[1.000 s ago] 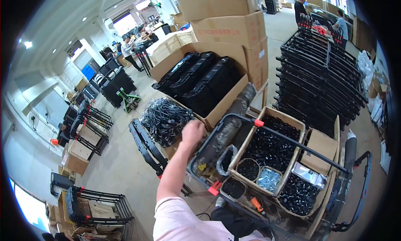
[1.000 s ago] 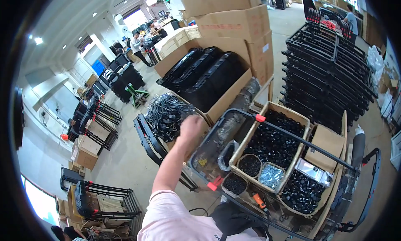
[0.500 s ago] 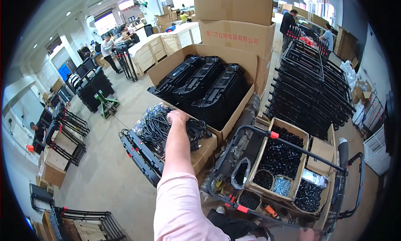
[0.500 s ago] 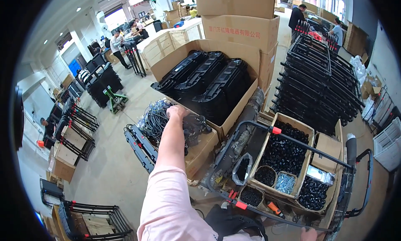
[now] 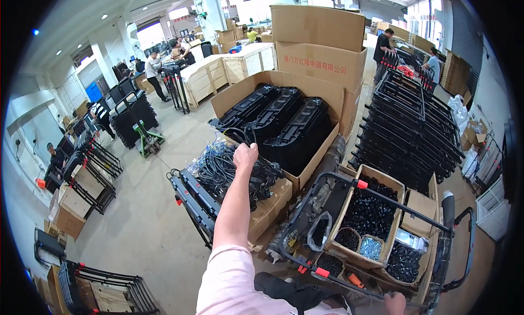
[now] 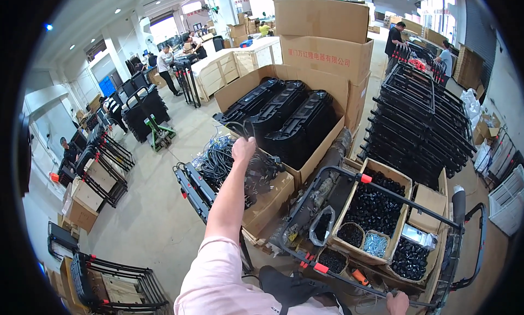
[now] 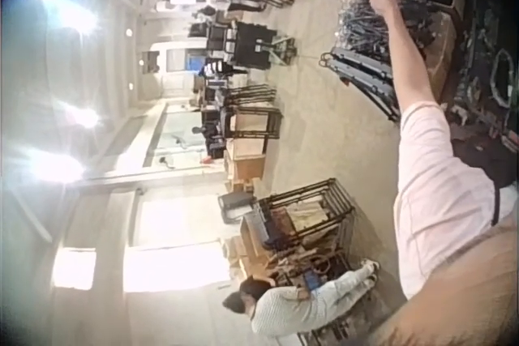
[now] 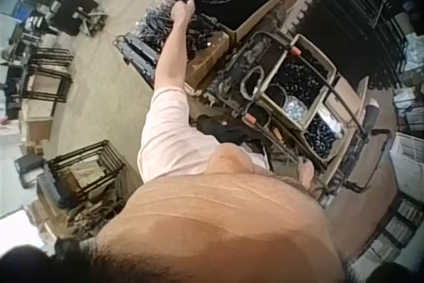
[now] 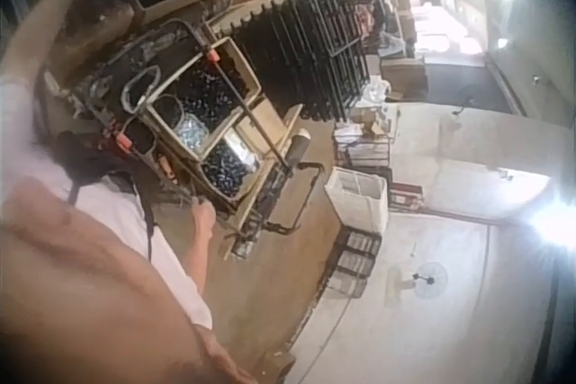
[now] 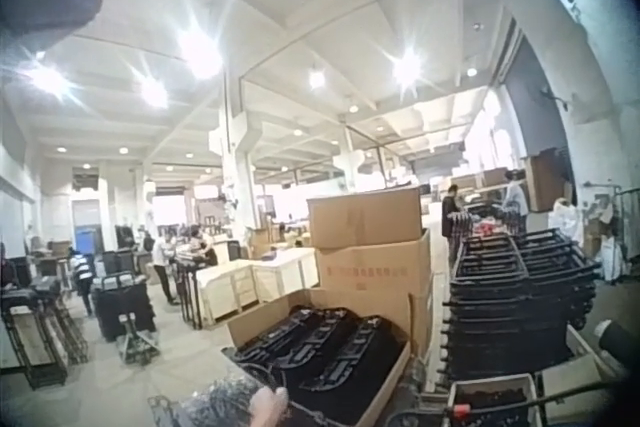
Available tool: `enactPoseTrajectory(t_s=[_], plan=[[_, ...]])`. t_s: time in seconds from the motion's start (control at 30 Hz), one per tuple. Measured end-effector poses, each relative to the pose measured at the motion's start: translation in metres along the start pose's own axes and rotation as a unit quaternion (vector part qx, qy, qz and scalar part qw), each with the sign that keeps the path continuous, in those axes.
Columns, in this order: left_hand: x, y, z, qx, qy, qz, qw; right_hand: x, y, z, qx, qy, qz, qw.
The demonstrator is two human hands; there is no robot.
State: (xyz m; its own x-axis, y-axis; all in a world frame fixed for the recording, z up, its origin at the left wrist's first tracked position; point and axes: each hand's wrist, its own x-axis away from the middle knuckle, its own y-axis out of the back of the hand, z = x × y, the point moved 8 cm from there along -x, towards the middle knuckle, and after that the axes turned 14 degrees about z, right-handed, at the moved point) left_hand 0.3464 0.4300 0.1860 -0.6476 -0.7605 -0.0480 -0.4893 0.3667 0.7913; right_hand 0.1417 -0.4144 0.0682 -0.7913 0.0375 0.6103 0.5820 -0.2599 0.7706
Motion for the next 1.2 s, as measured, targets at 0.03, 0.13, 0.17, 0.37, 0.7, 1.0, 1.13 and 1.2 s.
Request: enactPoseTrajectory(t_s=[0.03,0.13,0.17,0.37,0.7,1.0,1.13,1.2], plan=[[0.001,0.007,0.004,-0.002,0.001,-0.005,1.000,0.001,0.008,0.011,-0.002,0.010,0.006,1.000],[0.026,0.030,-0.024,0.212,-0.085,-0.049,0.972,0.006,0.024,0.014,-0.002,-0.005,0.008,1.000],[0.035,0.031,-0.036,0.352,-0.121,-0.012,0.928,-0.013,0.018,-0.005,-0.013,0.012,-0.082,0.996],[0.135,0.096,-0.080,0.571,-0.284,0.067,0.768,0.005,0.041,0.053,-0.028,0.111,-0.104,0.988],[0.388,-0.011,-0.145,0.489,-0.255,0.420,0.720,0.011,0.110,0.228,-0.463,0.443,0.097,0.761],[0.525,-0.143,-0.101,0.398,-0.100,0.598,0.689,-0.007,0.118,0.232,-0.604,0.470,-0.040,0.642],[0.599,-0.169,-0.094,0.504,0.024,0.643,0.575,-0.070,0.077,0.219,-0.838,0.293,0.192,0.418],[0.621,-0.175,-0.088,0.515,0.050,0.643,0.565,-0.095,0.074,0.211,-0.867,0.250,0.181,0.391]])
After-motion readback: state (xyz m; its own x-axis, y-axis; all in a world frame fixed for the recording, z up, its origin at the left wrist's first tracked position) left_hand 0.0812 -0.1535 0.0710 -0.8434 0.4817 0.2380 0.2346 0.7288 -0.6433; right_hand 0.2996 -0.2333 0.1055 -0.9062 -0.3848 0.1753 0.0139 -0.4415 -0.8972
